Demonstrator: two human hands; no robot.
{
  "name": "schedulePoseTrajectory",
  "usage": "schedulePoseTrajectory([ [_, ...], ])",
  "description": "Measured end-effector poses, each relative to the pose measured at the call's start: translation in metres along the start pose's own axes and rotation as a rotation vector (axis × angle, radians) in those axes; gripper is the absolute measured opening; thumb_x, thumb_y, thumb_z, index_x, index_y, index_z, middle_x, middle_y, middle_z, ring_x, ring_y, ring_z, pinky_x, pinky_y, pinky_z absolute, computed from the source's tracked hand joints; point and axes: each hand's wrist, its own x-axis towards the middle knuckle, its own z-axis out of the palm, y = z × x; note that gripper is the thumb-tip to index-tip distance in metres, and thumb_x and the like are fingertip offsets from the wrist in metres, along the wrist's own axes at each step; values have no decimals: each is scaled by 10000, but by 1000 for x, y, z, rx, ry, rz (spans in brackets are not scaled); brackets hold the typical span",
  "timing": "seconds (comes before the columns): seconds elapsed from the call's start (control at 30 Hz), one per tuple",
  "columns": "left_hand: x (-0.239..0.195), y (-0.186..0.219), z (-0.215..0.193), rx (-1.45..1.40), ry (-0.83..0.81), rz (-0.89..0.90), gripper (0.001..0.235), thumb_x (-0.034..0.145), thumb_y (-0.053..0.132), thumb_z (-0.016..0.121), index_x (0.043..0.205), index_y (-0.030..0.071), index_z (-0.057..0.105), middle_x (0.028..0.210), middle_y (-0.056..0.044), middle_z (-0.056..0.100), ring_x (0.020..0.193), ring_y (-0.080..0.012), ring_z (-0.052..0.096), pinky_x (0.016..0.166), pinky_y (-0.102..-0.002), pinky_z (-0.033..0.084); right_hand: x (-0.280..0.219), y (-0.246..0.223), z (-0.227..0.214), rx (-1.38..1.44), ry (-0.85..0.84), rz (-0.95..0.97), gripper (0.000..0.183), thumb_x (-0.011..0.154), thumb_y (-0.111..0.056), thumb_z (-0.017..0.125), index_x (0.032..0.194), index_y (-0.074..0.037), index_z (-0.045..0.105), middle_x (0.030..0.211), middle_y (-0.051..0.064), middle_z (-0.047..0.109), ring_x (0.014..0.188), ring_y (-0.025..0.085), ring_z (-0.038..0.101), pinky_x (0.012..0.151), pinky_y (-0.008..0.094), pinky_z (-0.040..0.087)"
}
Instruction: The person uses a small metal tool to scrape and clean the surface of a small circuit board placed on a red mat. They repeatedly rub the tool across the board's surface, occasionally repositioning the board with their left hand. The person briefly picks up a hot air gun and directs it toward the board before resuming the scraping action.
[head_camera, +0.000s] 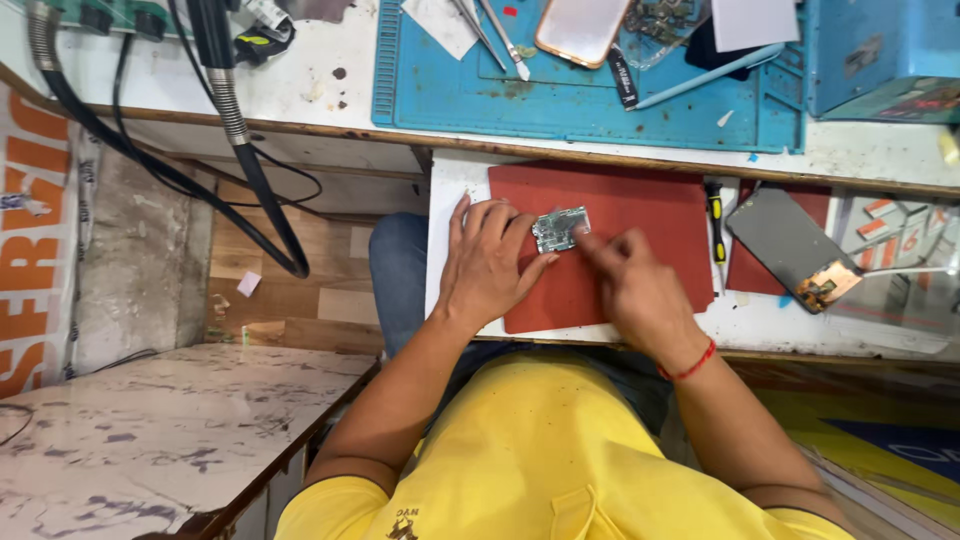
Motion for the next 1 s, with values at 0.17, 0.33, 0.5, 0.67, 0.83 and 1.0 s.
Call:
schedulePoseTrajectory([
  [0.17,-3,4,4,13,-5,2,535,842,413,812,1209,52,667,1151,-101,605,1215,-305,528,1179,-615,279,-2,-2,-7,-82,3,78,543,971,-19,560,1463,-243,604,1043,154,617,787,412,657,665,519,544],
  [0.33,-4,0,1,25,-22,-2,528,843,399,806,1219,55,668,1154,-104,601,1222,-306,526,1188,-612,283,-5,0,-3,-8,-69,-66,640,846,17,567,1425,-252,613,1078,160,629,753,404,668,662,507,566],
  [0.5,-2,-2,2,12,-1,9,526,857,417,794,1218,58,661,1164,-105,603,1229,-314,521,1183,-607,278,-4,-1,-2,-1,6,-68,616,888,5,558,1458,-225,597,1078,174,622,782,415,666,662,507,560],
  [0.67,-6,2,8,37,-6,11,540,865,438,790,1227,61,654,1165,-96,604,1230,-301,518,1187,-613,274,-4,-2,-4,-62,2,67,560,971,-9,525,1480,-233,589,1070,169,625,783,418,662,662,514,550],
  [0.83,-5,0,6,72,-27,4,540,855,419,793,1240,66,655,1164,-94,601,1238,-292,526,1199,-609,275,-2,0,1,-16,-51,-55,601,871,-16,556,1419,-256,617,1101,166,630,801,414,674,680,508,568],
  [1.0,-1,-3,3,19,4,5,544,832,405,809,1221,63,643,1192,-112,610,1244,-318,531,1192,-606,275,3,-2,0,-54,-50,-83,616,860,-2,571,1422,-250,623,1098,166,628,801,417,669,686,513,569],
])
